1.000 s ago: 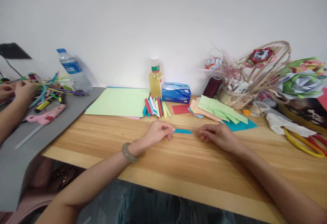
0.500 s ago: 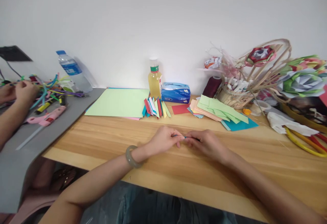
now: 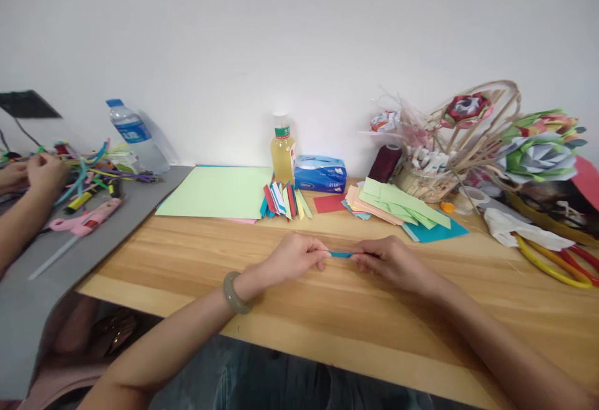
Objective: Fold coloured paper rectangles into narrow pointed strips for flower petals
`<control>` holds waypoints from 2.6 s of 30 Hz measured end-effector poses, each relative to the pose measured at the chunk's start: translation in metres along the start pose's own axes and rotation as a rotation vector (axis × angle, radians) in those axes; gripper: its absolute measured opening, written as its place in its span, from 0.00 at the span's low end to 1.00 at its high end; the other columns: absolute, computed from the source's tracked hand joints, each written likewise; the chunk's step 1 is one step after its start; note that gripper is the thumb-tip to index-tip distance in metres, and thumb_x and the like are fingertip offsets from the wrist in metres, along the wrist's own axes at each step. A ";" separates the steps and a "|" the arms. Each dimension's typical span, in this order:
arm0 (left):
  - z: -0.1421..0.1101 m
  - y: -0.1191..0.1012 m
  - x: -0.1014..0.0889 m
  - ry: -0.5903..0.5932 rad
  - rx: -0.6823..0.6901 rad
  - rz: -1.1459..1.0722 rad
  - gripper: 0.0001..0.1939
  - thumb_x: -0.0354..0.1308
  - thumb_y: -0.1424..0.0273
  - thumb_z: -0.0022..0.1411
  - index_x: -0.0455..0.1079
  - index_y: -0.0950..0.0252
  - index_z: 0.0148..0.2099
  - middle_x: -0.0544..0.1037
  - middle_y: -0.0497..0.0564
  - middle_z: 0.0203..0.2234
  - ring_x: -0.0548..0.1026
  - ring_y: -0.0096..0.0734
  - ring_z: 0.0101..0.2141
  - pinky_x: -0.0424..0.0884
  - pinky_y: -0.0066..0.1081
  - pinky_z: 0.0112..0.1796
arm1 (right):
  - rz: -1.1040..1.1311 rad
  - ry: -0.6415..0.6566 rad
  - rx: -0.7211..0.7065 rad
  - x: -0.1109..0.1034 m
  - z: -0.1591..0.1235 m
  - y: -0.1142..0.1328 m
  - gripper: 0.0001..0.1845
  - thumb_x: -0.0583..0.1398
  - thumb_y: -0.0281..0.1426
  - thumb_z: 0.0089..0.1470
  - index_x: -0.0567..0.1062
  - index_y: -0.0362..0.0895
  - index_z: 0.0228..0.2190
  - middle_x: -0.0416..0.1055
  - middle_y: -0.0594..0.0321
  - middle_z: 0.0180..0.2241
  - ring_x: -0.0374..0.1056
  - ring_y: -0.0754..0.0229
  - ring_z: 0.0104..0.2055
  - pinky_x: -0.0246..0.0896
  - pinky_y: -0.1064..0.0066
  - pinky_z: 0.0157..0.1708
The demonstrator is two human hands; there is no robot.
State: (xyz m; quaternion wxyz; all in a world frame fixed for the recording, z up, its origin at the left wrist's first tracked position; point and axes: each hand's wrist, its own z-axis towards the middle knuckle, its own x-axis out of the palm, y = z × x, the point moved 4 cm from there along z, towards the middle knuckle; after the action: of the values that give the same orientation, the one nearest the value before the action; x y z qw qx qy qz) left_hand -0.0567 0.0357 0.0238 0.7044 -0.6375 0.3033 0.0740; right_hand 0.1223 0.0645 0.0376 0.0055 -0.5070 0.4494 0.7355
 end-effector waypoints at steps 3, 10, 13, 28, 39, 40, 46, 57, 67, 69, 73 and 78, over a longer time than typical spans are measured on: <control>0.001 0.006 -0.002 -0.059 -0.072 -0.041 0.11 0.56 0.66 0.57 0.71 0.67 0.26 0.73 0.45 0.17 0.64 0.21 0.18 0.57 0.21 0.21 | 0.006 -0.054 0.082 -0.005 -0.001 -0.004 0.22 0.54 0.44 0.55 0.69 0.43 0.18 0.68 0.64 0.16 0.61 0.65 0.19 0.53 0.74 0.20; 0.001 0.006 -0.009 -0.033 0.055 0.025 0.14 0.50 0.68 0.61 0.71 0.66 0.26 0.77 0.47 0.26 0.70 0.24 0.25 0.62 0.23 0.28 | 0.176 0.037 0.097 -0.007 -0.001 -0.013 0.21 0.51 0.45 0.56 0.73 0.41 0.27 0.72 0.61 0.23 0.67 0.63 0.24 0.61 0.72 0.26; 0.002 0.003 -0.009 -0.032 0.089 0.060 0.14 0.50 0.69 0.61 0.71 0.66 0.27 0.77 0.47 0.26 0.71 0.24 0.26 0.63 0.23 0.30 | 0.186 0.043 0.149 -0.011 -0.003 -0.021 0.20 0.53 0.44 0.55 0.73 0.42 0.27 0.72 0.62 0.22 0.67 0.63 0.24 0.61 0.72 0.25; -0.004 0.020 -0.092 -0.670 -0.351 0.813 0.22 0.44 0.58 0.65 0.63 0.60 0.56 0.77 0.53 0.26 0.74 0.40 0.27 0.60 0.30 0.26 | -0.694 -0.610 0.216 -0.072 -0.016 -0.099 0.22 0.49 0.37 0.56 0.69 0.37 0.46 0.68 0.45 0.48 0.63 0.46 0.51 0.59 0.56 0.47; -0.004 0.008 -0.011 -0.141 0.490 0.740 0.15 0.46 0.68 0.65 0.74 0.63 0.40 0.77 0.52 0.26 0.75 0.30 0.28 0.67 0.28 0.33 | -0.864 -0.470 0.339 -0.063 -0.015 -0.085 0.15 0.50 0.34 0.57 0.77 0.47 0.33 0.76 0.55 0.35 0.71 0.50 0.32 0.59 0.66 0.24; -0.004 0.007 -0.008 -0.124 0.520 0.743 0.15 0.45 0.69 0.65 0.73 0.64 0.40 0.78 0.53 0.27 0.75 0.30 0.28 0.68 0.28 0.33 | -0.862 -0.475 0.339 -0.064 -0.015 -0.084 0.15 0.51 0.35 0.56 0.77 0.47 0.31 0.76 0.56 0.34 0.71 0.52 0.30 0.58 0.67 0.23; -0.008 -0.006 -0.011 -0.242 0.656 0.730 0.14 0.44 0.72 0.65 0.72 0.67 0.42 0.77 0.53 0.29 0.74 0.30 0.30 0.69 0.29 0.32 | -0.838 -0.578 0.249 -0.061 -0.020 -0.058 0.18 0.48 0.33 0.59 0.76 0.44 0.38 0.74 0.54 0.42 0.70 0.49 0.44 0.63 0.62 0.38; -0.005 -0.009 0.002 -0.070 0.588 0.730 0.12 0.55 0.62 0.60 0.73 0.66 0.38 0.75 0.52 0.34 0.70 0.34 0.38 0.67 0.32 0.39 | -0.466 -0.186 -0.316 0.025 0.002 0.013 0.13 0.51 0.28 0.59 0.75 0.43 0.35 0.75 0.56 0.36 0.68 0.56 0.38 0.66 0.65 0.35; 0.001 0.004 -0.005 -0.142 0.223 0.368 0.06 0.58 0.71 0.58 0.76 0.63 0.31 0.78 0.46 0.30 0.72 0.30 0.34 0.66 0.29 0.40 | -0.167 -0.210 -0.006 0.001 -0.003 -0.024 0.13 0.53 0.35 0.58 0.75 0.45 0.29 0.72 0.59 0.31 0.68 0.59 0.33 0.63 0.68 0.33; 0.004 0.008 -0.006 -0.156 0.110 0.300 0.06 0.58 0.71 0.58 0.77 0.62 0.33 0.79 0.45 0.30 0.72 0.31 0.35 0.66 0.29 0.39 | -0.144 -0.230 0.079 -0.001 -0.003 -0.029 0.13 0.53 0.36 0.57 0.74 0.45 0.30 0.73 0.59 0.31 0.68 0.59 0.32 0.62 0.68 0.32; 0.009 0.015 -0.010 -0.174 -0.047 0.278 0.08 0.56 0.69 0.58 0.76 0.61 0.37 0.79 0.46 0.30 0.73 0.33 0.35 0.67 0.28 0.35 | -0.174 -0.253 0.230 0.000 -0.002 -0.031 0.13 0.53 0.39 0.55 0.74 0.45 0.29 0.73 0.61 0.28 0.67 0.58 0.29 0.58 0.69 0.28; 0.013 0.012 -0.011 -0.158 -0.133 0.329 0.07 0.55 0.69 0.57 0.75 0.61 0.34 0.78 0.47 0.29 0.73 0.34 0.34 0.65 0.28 0.32 | -0.231 -0.224 0.369 0.002 -0.002 -0.028 0.13 0.52 0.40 0.54 0.70 0.46 0.26 0.70 0.63 0.23 0.64 0.59 0.25 0.53 0.70 0.23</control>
State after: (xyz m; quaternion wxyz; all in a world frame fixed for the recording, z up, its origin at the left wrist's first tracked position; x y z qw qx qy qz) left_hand -0.0673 0.0536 0.0197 0.6608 -0.6165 0.3418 0.2578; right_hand 0.1362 0.0786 0.0182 0.2318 -0.4607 0.5120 0.6870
